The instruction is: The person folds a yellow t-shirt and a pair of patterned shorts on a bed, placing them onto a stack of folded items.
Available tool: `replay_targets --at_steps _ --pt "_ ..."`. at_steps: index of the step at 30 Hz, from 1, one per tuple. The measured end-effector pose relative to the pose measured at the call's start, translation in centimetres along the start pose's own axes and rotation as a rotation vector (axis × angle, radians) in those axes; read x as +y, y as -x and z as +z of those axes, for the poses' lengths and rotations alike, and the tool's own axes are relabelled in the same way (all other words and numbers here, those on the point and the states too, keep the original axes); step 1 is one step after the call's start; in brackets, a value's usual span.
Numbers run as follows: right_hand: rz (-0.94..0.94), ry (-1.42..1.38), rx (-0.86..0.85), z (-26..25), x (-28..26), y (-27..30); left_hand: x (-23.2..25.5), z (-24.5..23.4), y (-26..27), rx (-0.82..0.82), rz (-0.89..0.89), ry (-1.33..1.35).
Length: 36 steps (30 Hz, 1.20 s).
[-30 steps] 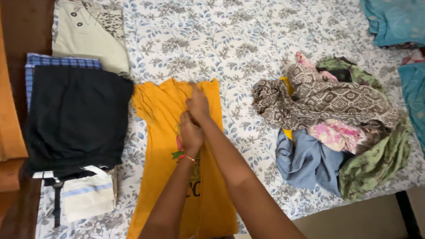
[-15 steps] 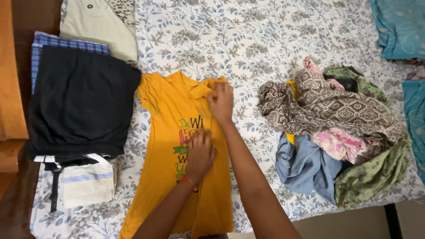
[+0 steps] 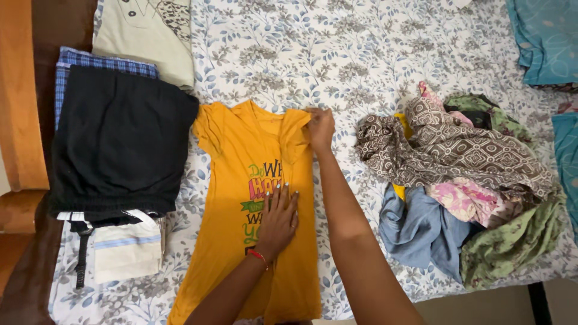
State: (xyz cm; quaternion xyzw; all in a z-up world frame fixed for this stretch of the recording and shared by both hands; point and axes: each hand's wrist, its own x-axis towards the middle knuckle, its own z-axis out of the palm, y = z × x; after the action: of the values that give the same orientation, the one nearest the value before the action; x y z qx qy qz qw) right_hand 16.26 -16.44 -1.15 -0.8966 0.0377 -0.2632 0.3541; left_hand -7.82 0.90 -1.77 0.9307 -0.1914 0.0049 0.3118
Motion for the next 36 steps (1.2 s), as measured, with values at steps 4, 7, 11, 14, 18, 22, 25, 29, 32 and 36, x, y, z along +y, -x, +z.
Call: replay_targets --at_steps 4,7,11,14,18,22,25,29,32,36 --pt "0.380 0.038 -0.009 -1.4 -1.5 -0.3 -0.3 0.3 0.1 0.040 0.022 0.000" --pt "0.311 -0.008 0.108 -1.2 -2.6 1.0 -0.4 0.6 0.2 0.019 0.020 -0.006" --pt "-0.150 0.081 -0.074 -1.0 -3.4 4.8 -0.5 0.5 0.2 0.033 0.025 0.005" --pt "-0.060 0.194 -0.180 -1.3 -4.6 6.1 -0.3 -0.2 0.0 0.048 0.031 0.038" --pt "0.146 0.169 -0.276 -2.7 -6.2 6.6 -0.6 -1.4 -2.8 0.189 -0.103 0.220" --pt "0.384 -0.009 -0.314 -3.0 -5.7 7.7 -4.1 -3.1 -10.5 0.397 0.126 0.349" --pt "0.256 -0.023 -0.176 -2.7 -4.2 9.4 -6.4 -2.8 -16.2 0.203 0.217 0.225" --pt "0.157 -0.021 0.057 -2.6 -2.2 12.6 -8.5 -0.1 -20.7 -0.101 0.229 -0.076" --pt "0.324 -0.046 0.087 -2.7 -1.5 14.7 -9.2 1.8 -22.0 -0.163 0.184 -0.212" --pt "0.478 -0.079 0.015 -3.5 -1.9 14.7 -9.0 2.6 -22.6 -0.156 0.172 -0.341"
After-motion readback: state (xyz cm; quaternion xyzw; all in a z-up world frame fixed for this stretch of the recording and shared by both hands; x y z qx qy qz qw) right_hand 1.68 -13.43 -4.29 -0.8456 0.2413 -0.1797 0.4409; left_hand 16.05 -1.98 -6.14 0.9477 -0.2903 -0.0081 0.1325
